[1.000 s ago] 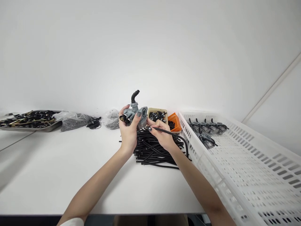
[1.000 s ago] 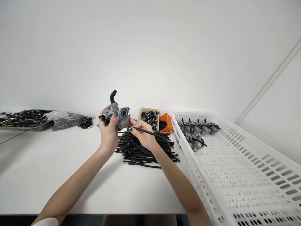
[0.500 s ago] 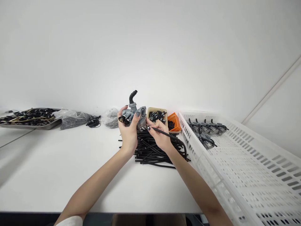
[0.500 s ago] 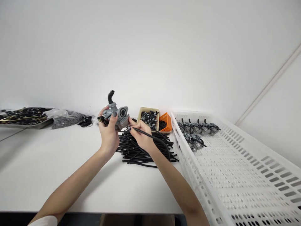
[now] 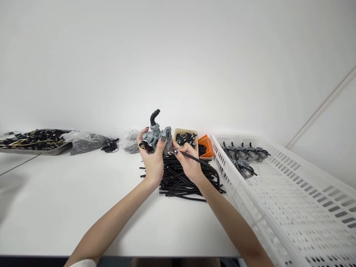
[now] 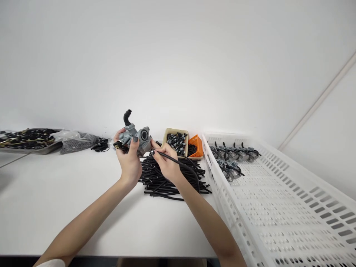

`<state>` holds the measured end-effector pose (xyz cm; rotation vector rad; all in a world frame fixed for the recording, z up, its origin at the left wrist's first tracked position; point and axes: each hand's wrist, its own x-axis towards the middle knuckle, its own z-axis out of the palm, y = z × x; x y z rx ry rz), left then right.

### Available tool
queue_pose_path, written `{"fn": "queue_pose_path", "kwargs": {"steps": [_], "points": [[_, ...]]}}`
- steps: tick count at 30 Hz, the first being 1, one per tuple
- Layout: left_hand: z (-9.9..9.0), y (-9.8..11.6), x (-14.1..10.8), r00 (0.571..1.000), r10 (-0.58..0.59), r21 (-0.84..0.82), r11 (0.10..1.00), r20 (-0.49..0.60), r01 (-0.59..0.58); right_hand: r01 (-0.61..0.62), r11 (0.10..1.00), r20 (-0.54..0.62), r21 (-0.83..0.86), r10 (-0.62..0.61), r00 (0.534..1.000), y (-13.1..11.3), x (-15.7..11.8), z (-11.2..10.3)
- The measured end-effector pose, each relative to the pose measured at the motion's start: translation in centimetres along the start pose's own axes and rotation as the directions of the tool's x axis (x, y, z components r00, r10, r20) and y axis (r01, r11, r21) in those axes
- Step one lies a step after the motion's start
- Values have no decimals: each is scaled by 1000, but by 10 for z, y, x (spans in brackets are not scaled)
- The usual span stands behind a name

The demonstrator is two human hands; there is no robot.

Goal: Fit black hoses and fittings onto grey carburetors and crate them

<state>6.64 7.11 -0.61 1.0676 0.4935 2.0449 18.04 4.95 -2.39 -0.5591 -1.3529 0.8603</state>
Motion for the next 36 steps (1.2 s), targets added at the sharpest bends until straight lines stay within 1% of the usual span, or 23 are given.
{"fn": "queue_pose_path", "kwargs": {"steps": [4,6,9,11,13,17,20,24,26,29,32,34,36], "points": [[1,0,-1,999,-28,-14,1000,-31,27,21,999,-4,-34,-21,1000,-3,-3,3],[1,2,0,998,-60,-35,998,-22,60,19,999,8,-27,-18,1000,-5,-1,-1],[2,8,0,997,-73,-45,996,25,74,7,1000,78,-12,-6,997,-10,5,-11],[1,12,1,997,-31,-42,999,66,34,11,1000,122,-5,-11,992,-13,7,-17],[0,15,2,996,16,-47,999,93,-12,39,999,135,-16,-36,990,-15,8,-21],[-3,16,3,994,45,-25,999,103,-42,106,982,154,-154,-82,985,-18,6,-24],[-4,14,3,989,72,29,997,126,-76,98,978,163,-183,-68,984,-18,5,-24],[-3,15,2,973,168,64,982,159,-180,99,977,176,-188,-66,982,-18,4,-20],[-4,17,2,969,177,79,978,175,-193,86,977,193,-193,-48,980,-18,4,-17],[-4,18,2,970,163,77,981,183,-179,38,988,201,-148,-7,980,-17,3,-16],[-4,16,3,970,120,71,988,210,-137,-16,993,174,-116,37,984,-11,2,-17],[-4,13,4,970,90,66,992,224,-108,-27,996,168,-83,41,985,-6,2,-16],[-5,11,6,973,82,50,994,216,-95,-12,999,171,-47,20,985,-1,0,-14]]}}
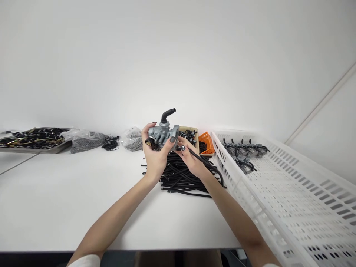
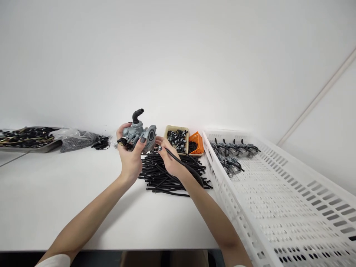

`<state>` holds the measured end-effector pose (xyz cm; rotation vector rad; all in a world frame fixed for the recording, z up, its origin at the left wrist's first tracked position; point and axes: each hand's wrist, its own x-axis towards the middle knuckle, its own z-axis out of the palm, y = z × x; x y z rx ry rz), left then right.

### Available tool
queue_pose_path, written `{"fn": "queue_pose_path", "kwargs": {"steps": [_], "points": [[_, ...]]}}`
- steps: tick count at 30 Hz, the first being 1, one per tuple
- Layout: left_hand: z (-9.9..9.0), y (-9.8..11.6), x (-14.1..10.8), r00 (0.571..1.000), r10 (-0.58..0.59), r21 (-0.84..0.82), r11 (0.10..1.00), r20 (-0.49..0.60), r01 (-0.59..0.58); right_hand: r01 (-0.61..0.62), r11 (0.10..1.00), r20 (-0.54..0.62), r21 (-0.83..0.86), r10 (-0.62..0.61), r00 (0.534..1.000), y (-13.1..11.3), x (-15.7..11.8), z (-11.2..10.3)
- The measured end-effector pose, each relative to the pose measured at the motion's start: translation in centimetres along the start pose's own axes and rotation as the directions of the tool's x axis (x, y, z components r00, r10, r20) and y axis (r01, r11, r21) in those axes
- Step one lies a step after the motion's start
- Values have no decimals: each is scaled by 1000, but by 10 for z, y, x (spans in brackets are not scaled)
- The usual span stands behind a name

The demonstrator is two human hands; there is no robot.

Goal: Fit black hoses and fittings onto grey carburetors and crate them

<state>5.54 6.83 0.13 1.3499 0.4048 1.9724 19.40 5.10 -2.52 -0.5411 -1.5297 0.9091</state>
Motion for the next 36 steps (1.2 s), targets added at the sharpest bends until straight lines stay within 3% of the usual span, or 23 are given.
{"fn": "queue_pose_path", "kwargs": {"steps": [5,10,14,17,19,25,29,32,36], "points": [[0,-3,1,999,-20,7,1000,-34,20,5,1000,-14,17,-5,1000,4,-1,10],[-2,-3,3,996,-87,6,996,-24,87,-32,998,-5,52,32,999,3,2,5],[-7,1,11,994,-104,46,994,31,102,3,996,-14,-93,-4,1000,-2,5,-2],[-10,6,18,993,-108,37,994,49,106,76,975,-186,-209,-116,976,-6,7,-4],[-11,8,21,985,-153,16,988,78,152,90,979,-321,-182,-146,936,-7,8,-2],[-6,5,22,911,-375,-41,921,173,387,1,1000,-496,-25,-14,868,-8,6,7],[-5,4,18,891,-406,-53,904,202,424,37,999,-523,7,-28,852,-6,5,9],[-4,8,15,878,-425,-46,894,223,445,67,996,-524,-67,-92,847,-5,4,6],[-2,13,13,845,-475,-73,860,243,505,51,974,-442,-222,-147,885,-6,2,-2]]}}
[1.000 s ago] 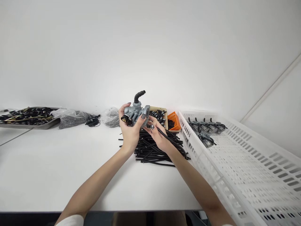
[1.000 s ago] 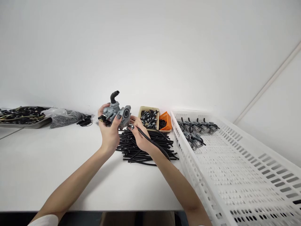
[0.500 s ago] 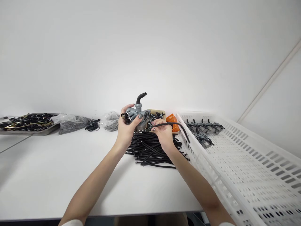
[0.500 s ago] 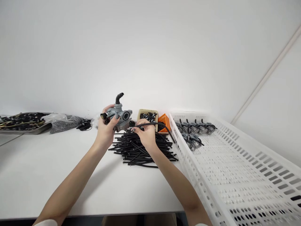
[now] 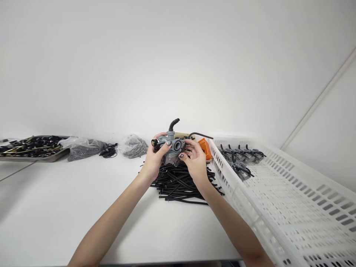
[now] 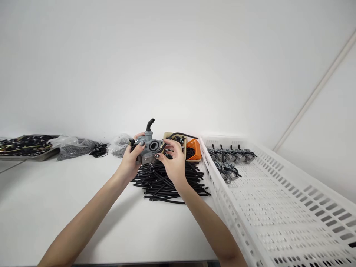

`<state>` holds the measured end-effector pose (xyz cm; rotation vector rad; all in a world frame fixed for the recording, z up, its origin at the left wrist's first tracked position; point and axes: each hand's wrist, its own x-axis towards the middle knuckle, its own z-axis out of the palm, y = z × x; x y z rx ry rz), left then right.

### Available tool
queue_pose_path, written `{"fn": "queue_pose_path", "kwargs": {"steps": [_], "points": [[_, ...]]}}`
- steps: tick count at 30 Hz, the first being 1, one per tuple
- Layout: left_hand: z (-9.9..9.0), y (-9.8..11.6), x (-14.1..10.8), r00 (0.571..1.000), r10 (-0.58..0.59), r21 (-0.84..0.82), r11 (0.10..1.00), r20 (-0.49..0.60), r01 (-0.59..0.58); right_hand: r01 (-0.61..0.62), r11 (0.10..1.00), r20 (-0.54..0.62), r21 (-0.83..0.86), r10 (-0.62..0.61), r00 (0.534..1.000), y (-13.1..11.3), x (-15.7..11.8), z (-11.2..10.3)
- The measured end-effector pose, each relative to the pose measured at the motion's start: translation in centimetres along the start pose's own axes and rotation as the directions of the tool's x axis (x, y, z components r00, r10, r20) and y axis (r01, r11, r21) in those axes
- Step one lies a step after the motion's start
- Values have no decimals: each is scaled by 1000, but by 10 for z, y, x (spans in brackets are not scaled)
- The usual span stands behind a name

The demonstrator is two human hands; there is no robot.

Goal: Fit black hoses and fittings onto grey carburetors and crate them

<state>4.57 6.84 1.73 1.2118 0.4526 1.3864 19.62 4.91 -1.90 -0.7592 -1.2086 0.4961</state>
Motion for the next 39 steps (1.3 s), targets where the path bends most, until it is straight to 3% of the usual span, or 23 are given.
{"fn": "queue_pose_path", "kwargs": {"steps": [5,11,19,26,29,33,36,39], "points": [[2,0,-1,999,-32,-58,998,-16,31,57,994,27,-89,-55,998,-2,-1,-4],[5,4,-1,998,-50,-93,994,-25,48,-25,999,61,-39,27,998,-7,-2,-2],[5,5,-3,996,-92,-65,994,13,93,-142,985,278,98,110,954,-8,5,-6],[4,4,-3,988,-152,-73,986,-31,149,-193,965,353,177,121,928,-10,7,-6],[6,6,-4,966,-257,-103,962,-39,252,-194,962,375,190,112,920,-6,8,-9],[10,8,-3,899,-436,-204,884,-36,420,-165,967,410,196,71,909,-3,7,-12],[10,9,-2,876,-479,-242,857,-47,456,-97,975,447,198,-2,894,-5,6,-12],[9,8,-3,862,-503,-220,836,61,503,-53,987,507,151,-31,862,-8,4,-13]]}}
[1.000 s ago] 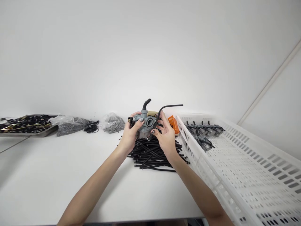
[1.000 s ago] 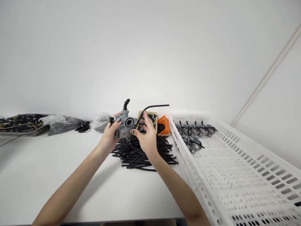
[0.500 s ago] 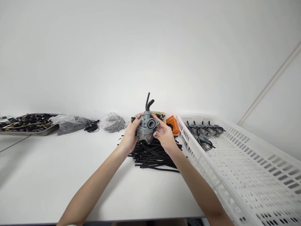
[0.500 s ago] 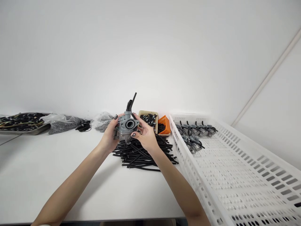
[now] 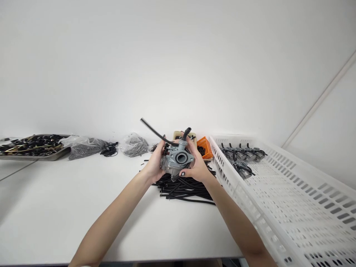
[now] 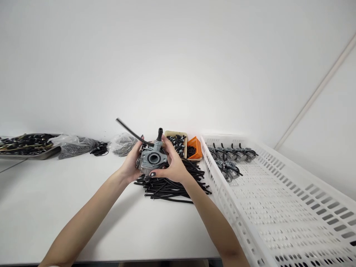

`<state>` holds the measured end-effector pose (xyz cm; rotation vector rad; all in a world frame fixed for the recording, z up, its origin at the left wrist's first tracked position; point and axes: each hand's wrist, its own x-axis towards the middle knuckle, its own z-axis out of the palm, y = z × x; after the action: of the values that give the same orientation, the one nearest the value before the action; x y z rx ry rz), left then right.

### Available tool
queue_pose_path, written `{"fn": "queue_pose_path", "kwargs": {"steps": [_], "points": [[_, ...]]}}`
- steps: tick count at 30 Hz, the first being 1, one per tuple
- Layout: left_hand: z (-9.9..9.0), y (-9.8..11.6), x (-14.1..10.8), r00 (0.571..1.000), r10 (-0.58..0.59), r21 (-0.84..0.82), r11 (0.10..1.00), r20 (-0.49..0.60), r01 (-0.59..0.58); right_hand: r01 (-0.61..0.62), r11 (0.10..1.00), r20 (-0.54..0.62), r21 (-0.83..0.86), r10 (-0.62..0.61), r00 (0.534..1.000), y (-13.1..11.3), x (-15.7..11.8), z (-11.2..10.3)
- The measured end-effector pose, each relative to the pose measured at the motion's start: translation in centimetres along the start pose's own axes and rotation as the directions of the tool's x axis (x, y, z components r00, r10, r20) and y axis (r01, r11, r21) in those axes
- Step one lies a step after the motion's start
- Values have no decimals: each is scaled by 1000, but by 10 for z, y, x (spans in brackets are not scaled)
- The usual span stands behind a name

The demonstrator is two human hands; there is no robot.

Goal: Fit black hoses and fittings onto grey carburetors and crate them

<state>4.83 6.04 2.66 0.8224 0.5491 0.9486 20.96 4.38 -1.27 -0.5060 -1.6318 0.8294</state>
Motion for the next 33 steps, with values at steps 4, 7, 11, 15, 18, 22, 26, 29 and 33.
{"fn": "queue_pose_path", "kwargs": {"steps": [4,7,11,15,18,22,26,29,33], "points": [[-2,-3,1,994,-47,-2,999,99,47,-16,997,25,-74,18,1000,-5,-2,-1],[-3,-7,5,998,-28,11,1000,64,28,6,997,-17,-76,-7,1000,-7,-1,-2],[-5,-10,10,987,158,58,986,4,-158,43,993,-188,-113,-64,980,-5,5,-6],[-6,-10,12,943,327,84,943,-67,-321,-18,977,-401,-211,-70,913,-11,9,-11],[-6,-11,12,877,467,160,880,-110,-448,-58,969,-417,-240,-49,908,-24,6,-11],[-7,-13,11,761,635,293,759,-134,-582,-118,928,-194,-353,51,980,-44,-1,-1],[-9,-13,10,692,709,402,678,-136,-616,-194,852,-131,-486,148,980,-50,-6,7],[-9,-13,10,688,715,422,666,-127,-615,-216,844,-128,-490,176,976,-45,-6,7],[-10,-14,13,709,694,403,688,-123,-604,-134,841,-114,-525,86,990,-40,-6,3]]}}
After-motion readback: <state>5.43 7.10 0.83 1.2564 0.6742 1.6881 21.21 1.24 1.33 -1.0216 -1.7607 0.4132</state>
